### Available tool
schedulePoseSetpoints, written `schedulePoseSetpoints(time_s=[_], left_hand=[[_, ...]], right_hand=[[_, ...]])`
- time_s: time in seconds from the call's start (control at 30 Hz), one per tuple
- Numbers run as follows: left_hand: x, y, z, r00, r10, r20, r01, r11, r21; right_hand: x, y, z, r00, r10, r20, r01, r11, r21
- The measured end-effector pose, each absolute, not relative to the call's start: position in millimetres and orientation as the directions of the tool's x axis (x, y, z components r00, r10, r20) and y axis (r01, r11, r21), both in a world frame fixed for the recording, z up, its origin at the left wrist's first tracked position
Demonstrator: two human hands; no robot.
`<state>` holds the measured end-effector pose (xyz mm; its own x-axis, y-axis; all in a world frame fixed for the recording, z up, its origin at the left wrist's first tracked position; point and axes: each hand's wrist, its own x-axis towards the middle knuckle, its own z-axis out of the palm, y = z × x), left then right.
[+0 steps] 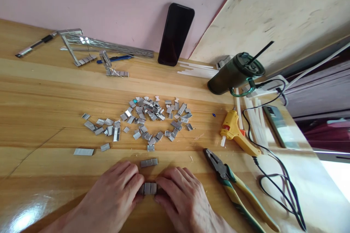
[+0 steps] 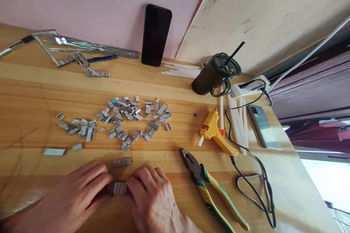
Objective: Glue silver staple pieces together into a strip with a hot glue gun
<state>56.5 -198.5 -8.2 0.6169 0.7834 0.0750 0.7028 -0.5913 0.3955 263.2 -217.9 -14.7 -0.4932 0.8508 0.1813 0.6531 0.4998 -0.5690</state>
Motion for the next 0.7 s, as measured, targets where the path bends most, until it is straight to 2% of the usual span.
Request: schedulePoseSetpoints(time_s=[0.23,0.53,0.7], left_hand=[[57.3,-195.3,-3.9,0.621,0.781,0.065,0.710,-0.596,0.374],[59.8,-194.7,-3.7,0.621,0.781,0.069,0.699,-0.591,0.403],[58.9,-196.7,-6.1,0.620,0.776,0.117,0.687,-0.608,0.397]], right_hand=[[265.6,-220.5,-13.3,-0.485,0.857,0.171,0.645,0.484,-0.591],[262.4,-220.6,-14.6,-0.478,0.855,0.199,0.648,0.497,-0.577],[261.6,-219.3,-10.8,-0.489,0.850,0.194,0.650,0.504,-0.569]])
